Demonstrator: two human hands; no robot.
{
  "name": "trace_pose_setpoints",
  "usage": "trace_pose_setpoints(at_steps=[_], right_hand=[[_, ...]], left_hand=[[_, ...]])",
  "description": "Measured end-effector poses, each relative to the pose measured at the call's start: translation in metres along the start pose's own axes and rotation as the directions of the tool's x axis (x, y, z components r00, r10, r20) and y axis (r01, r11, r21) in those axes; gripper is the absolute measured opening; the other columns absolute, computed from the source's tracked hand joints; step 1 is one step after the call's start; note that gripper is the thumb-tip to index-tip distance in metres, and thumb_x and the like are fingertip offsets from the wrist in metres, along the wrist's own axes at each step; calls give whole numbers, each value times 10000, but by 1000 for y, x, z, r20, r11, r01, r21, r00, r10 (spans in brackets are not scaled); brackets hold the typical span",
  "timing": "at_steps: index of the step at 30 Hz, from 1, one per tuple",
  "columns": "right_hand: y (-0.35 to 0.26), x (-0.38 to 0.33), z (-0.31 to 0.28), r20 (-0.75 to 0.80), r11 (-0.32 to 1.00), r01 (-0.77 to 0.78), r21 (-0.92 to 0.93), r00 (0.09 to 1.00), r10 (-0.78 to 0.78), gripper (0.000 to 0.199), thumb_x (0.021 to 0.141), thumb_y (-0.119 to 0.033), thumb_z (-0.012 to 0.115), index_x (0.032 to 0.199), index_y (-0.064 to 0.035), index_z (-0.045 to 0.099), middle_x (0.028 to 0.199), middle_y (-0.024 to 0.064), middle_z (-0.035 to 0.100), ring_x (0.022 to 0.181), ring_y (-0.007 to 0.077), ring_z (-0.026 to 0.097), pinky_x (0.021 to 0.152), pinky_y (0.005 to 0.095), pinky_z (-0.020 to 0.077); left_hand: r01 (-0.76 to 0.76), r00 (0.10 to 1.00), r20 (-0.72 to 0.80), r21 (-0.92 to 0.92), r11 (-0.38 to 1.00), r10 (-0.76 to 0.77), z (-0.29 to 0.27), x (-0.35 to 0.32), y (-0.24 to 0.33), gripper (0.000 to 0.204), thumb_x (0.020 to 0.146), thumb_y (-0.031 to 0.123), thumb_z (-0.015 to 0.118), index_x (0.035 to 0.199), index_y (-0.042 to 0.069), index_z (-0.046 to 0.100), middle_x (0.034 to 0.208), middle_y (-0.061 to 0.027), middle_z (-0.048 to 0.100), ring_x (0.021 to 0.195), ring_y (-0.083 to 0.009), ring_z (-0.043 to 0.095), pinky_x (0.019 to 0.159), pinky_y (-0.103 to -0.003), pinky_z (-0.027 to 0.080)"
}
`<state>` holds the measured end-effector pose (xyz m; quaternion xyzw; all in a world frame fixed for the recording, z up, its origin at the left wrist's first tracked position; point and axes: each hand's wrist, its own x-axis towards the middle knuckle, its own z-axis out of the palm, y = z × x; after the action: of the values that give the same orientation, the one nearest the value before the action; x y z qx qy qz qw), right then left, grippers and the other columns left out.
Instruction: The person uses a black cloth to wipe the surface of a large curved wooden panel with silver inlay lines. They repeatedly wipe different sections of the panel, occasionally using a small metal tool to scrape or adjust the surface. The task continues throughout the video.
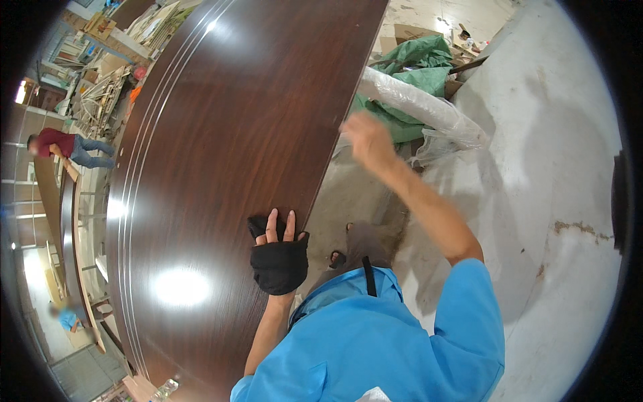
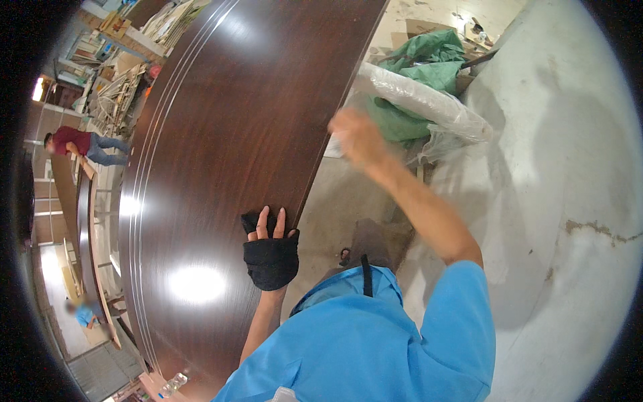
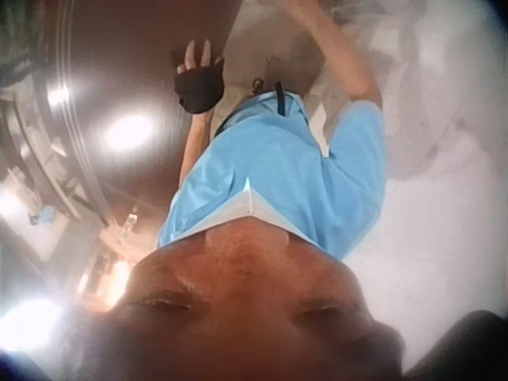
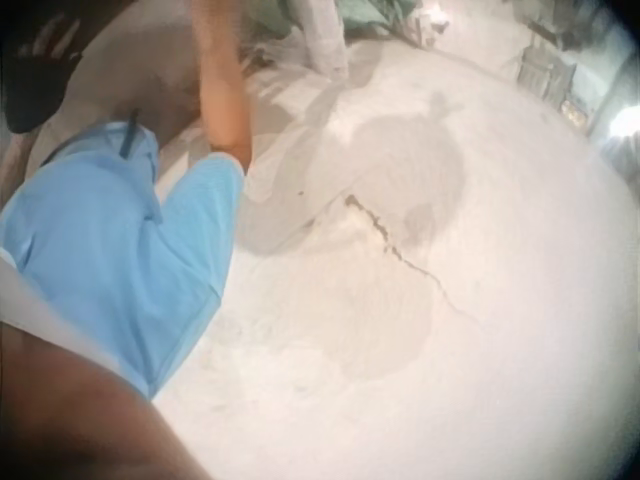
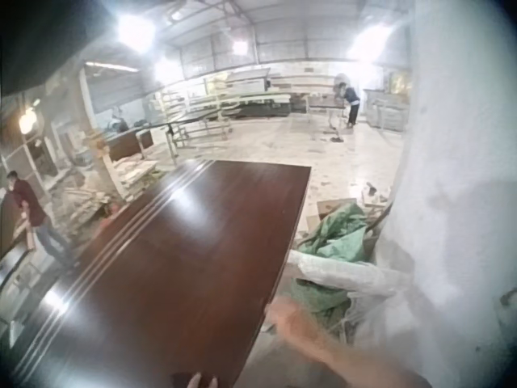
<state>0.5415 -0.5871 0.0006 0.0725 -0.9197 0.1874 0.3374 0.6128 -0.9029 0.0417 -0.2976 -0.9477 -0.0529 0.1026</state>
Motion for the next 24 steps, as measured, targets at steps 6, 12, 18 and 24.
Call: trace_pose_setpoints(at_steps=[6,12,18,24], right_hand=[[33,-11,13,-98,951,-290,109,949,301,74,889,-47,673,935,-38,730,869,152,672,840,374,669,750,471,530],[91,44,35,-318,900,-420,118,842,435,54,902,-76,705,916,-31,730,827,152,641,804,345,655,702,469,504],[49,5,26,-283,931,-153,331,925,252,72,919,-75,692,968,-52,740,869,139,665,836,358,652,717,474,516],[133,77,14,-371,854,-461,243,769,520,107,903,-74,694,997,-81,745,859,143,667,817,365,637,707,479,512]], left_hand=[[-114,993,30,-3,993,114,8,32,11,439,913,202,740,1352,198,733,1512,-104,602,873,-281,663,735,-412,560],[-168,984,-65,14,986,168,28,101,34,473,905,174,707,1377,190,715,1529,-129,593,822,-265,654,673,-388,537],[-249,968,-17,75,966,251,31,141,49,485,896,178,725,1381,203,714,1523,-111,604,791,-267,624,691,-390,542],[-276,961,29,135,952,274,32,152,58,517,886,163,701,1400,222,701,1558,-100,577,720,-238,556,674,-377,520]])
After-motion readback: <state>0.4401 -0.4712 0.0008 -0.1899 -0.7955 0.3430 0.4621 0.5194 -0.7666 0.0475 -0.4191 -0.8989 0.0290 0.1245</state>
